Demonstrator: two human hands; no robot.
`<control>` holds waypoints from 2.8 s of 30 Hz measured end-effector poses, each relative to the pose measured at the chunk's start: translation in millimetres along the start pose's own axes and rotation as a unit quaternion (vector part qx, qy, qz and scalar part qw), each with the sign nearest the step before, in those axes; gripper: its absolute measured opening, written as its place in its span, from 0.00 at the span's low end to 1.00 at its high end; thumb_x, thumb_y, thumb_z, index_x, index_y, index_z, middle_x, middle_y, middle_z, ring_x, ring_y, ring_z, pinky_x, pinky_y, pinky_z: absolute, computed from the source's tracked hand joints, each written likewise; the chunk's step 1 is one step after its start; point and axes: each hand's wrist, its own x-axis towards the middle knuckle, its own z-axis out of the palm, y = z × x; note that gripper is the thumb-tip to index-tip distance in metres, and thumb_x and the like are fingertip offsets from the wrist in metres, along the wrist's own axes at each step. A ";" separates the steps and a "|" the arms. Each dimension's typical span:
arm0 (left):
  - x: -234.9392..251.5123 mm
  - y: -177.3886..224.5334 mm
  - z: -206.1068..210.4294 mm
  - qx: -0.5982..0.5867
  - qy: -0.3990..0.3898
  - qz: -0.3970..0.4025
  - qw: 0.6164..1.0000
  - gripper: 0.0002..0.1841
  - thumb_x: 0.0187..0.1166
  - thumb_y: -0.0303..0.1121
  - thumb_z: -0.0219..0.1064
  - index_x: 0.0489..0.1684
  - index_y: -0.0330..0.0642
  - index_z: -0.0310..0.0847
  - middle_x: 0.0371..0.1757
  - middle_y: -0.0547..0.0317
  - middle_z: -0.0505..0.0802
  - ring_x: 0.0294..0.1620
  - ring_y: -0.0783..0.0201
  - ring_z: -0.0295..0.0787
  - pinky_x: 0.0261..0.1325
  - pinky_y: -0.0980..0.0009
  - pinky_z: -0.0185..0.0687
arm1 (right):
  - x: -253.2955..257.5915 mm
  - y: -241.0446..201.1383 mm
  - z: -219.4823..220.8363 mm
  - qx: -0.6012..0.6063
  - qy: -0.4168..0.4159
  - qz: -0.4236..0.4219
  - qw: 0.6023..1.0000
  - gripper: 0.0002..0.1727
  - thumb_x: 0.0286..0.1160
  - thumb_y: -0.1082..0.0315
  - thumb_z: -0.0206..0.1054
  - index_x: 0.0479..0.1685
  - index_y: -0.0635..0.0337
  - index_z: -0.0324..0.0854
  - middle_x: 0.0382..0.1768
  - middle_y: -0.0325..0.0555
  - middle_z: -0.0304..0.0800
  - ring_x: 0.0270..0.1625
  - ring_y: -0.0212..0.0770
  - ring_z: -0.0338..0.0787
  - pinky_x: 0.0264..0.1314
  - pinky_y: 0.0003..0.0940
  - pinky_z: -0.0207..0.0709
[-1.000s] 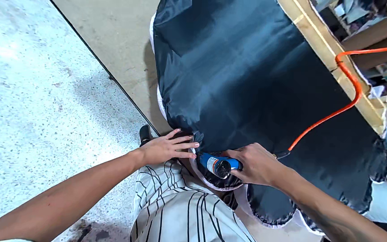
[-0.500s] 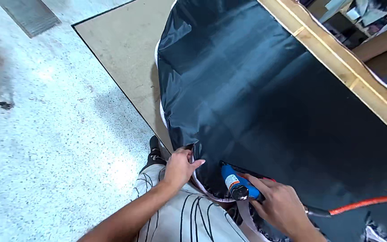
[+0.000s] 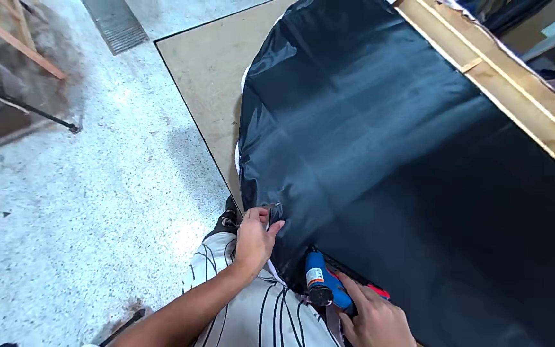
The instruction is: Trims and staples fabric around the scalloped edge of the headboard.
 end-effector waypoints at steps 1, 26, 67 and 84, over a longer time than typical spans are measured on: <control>-2.1 0.8 0.9 0.001 0.008 -0.001 1.000 0.25 0.71 0.57 0.77 0.52 0.46 0.88 0.48 0.59 0.91 0.40 0.63 0.90 0.48 0.59 0.91 | 0.2 0.5 -0.4 0.003 -0.011 -0.003 1.000 0.34 0.52 0.50 0.76 0.68 0.44 0.87 0.42 0.39 0.97 0.39 0.44 0.96 0.31 0.49 0.86; 11.3 28.2 2.0 -0.101 -0.032 -0.043 0.993 0.16 0.74 0.46 0.79 0.54 0.56 0.84 0.36 0.73 0.97 0.35 0.71 0.95 0.43 0.63 0.95 | 4.4 9.2 3.9 0.013 -0.032 -0.011 0.999 0.33 0.53 0.48 0.76 0.68 0.40 0.86 0.37 0.36 0.95 0.37 0.42 0.94 0.31 0.44 0.84; 39.9 -33.3 18.5 -0.157 0.002 0.170 0.973 0.17 0.85 0.49 0.67 0.61 0.50 0.79 0.49 0.66 0.90 0.46 0.73 0.90 0.53 0.70 0.92 | 105.5 -16.6 -38.8 0.080 -0.054 0.031 0.995 0.25 0.70 0.35 0.64 0.51 0.41 0.91 0.23 0.28 0.89 0.24 0.30 0.88 0.23 0.40 0.82; 26.6 -14.0 22.1 -0.203 0.022 0.101 0.974 0.12 0.79 0.48 0.73 0.36 0.51 0.92 0.56 0.67 0.88 0.61 0.71 0.84 0.65 0.70 0.85 | 120.9 -15.3 -49.3 0.046 -0.030 0.026 0.998 0.27 0.71 0.36 0.65 0.51 0.47 0.92 0.24 0.30 0.91 0.24 0.29 0.88 0.23 0.37 0.82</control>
